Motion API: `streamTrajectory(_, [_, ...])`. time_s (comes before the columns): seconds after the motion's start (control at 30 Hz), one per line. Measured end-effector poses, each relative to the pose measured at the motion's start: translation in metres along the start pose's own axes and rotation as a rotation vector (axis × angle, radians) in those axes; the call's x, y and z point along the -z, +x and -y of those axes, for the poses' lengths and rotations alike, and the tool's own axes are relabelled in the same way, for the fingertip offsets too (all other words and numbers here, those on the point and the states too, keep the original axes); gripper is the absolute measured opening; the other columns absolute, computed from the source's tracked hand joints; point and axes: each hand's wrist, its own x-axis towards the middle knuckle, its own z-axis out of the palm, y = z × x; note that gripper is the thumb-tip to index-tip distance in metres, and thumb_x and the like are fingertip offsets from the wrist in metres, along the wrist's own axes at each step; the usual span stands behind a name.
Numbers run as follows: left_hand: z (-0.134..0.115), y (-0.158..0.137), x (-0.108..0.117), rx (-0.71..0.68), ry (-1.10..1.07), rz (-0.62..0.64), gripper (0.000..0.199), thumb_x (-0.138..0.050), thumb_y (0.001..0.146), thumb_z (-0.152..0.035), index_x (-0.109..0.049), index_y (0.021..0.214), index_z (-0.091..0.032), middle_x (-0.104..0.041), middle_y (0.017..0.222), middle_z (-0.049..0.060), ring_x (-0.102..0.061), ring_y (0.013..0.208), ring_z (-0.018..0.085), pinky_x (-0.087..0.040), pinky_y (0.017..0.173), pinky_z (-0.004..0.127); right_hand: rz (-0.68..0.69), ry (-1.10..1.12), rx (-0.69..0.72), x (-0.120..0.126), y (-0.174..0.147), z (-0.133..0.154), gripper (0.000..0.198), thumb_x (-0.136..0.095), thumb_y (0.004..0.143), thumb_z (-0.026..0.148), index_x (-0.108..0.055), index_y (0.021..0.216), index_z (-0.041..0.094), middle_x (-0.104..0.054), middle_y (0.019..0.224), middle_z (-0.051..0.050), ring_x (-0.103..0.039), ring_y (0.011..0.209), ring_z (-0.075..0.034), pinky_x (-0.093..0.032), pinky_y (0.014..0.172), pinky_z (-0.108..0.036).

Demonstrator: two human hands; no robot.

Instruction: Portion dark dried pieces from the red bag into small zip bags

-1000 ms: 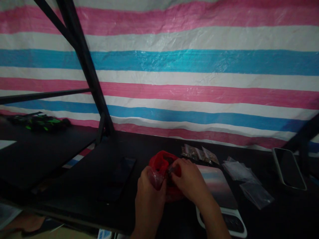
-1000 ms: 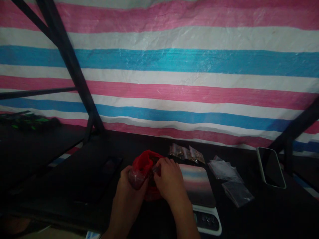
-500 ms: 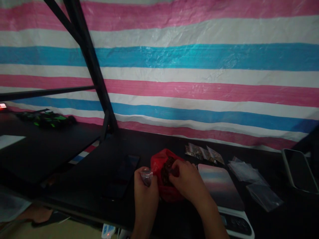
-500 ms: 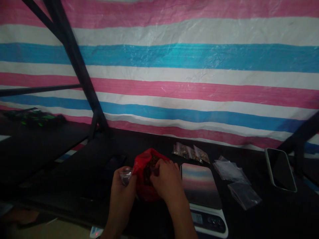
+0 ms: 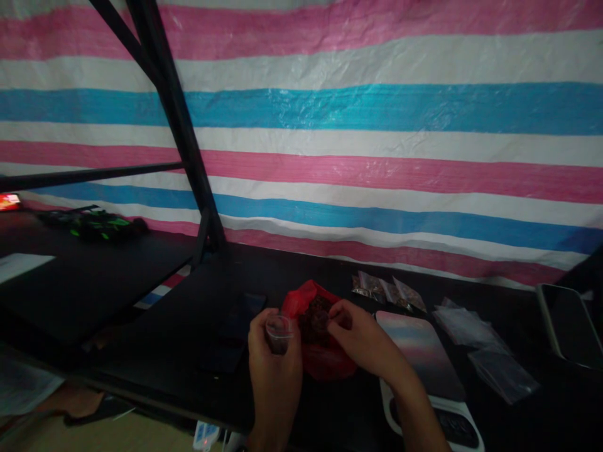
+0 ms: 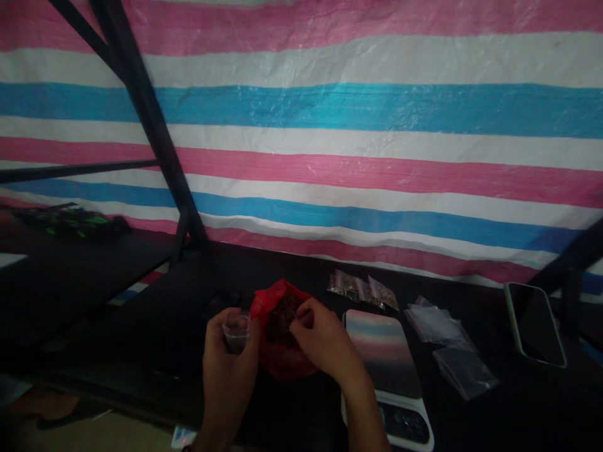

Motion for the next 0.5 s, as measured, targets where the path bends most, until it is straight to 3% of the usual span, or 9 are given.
streamTrajectory(0.1, [-0.001,-0.006,0.000,-0.117,0.042,0.000,0.043,-0.076,0.079,-0.049,-0.065,0.111,-0.023,-0.069,0.100,0.006,-0.068,0.090,0.024,-0.057,0.083,0.040,-0.042,0.041,0.024,0.008,0.000,-0.004,0.007,-0.060,0.091,0.023,-0.065,0.095,0.021,-0.073,0.087,-0.001,-0.068,0.081,-0.019,-0.046,0.072,-0.029])
streamTrajectory(0.17, [-0.003,-0.011,-0.002,-0.128,0.028,0.040,0.045,-0.076,0.079,-0.050,-0.066,0.114,-0.023,-0.071,0.093,0.004,-0.069,0.085,0.024,-0.058,0.081,0.039,-0.057,0.097,0.046,0.012,-0.001,-0.005,0.010,-0.060,0.092,0.027,-0.066,0.097,0.021,-0.072,0.088,-0.001,-0.067,0.081,-0.019,-0.046,0.071,-0.030])
streamTrajectory(0.27, [-0.007,-0.017,-0.006,-0.049,0.006,0.120,0.047,-0.076,0.078,-0.051,-0.066,0.113,-0.022,-0.073,0.087,0.003,-0.072,0.079,0.025,-0.059,0.075,0.038,-0.071,0.197,0.075,0.019,-0.006,-0.001,0.014,-0.061,0.093,0.034,-0.065,0.100,0.022,-0.073,0.092,-0.002,-0.067,0.081,-0.020,-0.047,0.071,-0.030])
streamTrajectory(0.33, [-0.009,-0.018,-0.009,0.033,0.024,0.169,0.050,-0.076,0.076,-0.054,-0.066,0.113,-0.023,-0.076,0.096,0.007,-0.074,0.086,0.028,-0.059,0.078,0.041,-0.083,0.242,0.099,0.023,-0.012,0.007,0.016,-0.061,0.093,0.036,-0.064,0.100,0.022,-0.072,0.095,-0.002,-0.067,0.083,-0.020,-0.048,0.071,-0.030])
streamTrajectory(0.5, [-0.008,-0.018,-0.009,0.171,0.116,0.260,0.051,-0.073,0.078,-0.057,-0.068,0.117,-0.024,-0.077,0.101,0.009,-0.075,0.091,0.031,-0.057,0.081,0.044,-0.100,0.113,0.181,0.023,-0.033,0.032,0.009,-0.063,0.091,0.022,-0.066,0.099,0.025,-0.072,0.099,-0.001,-0.066,0.093,-0.021,-0.047,0.083,-0.033])
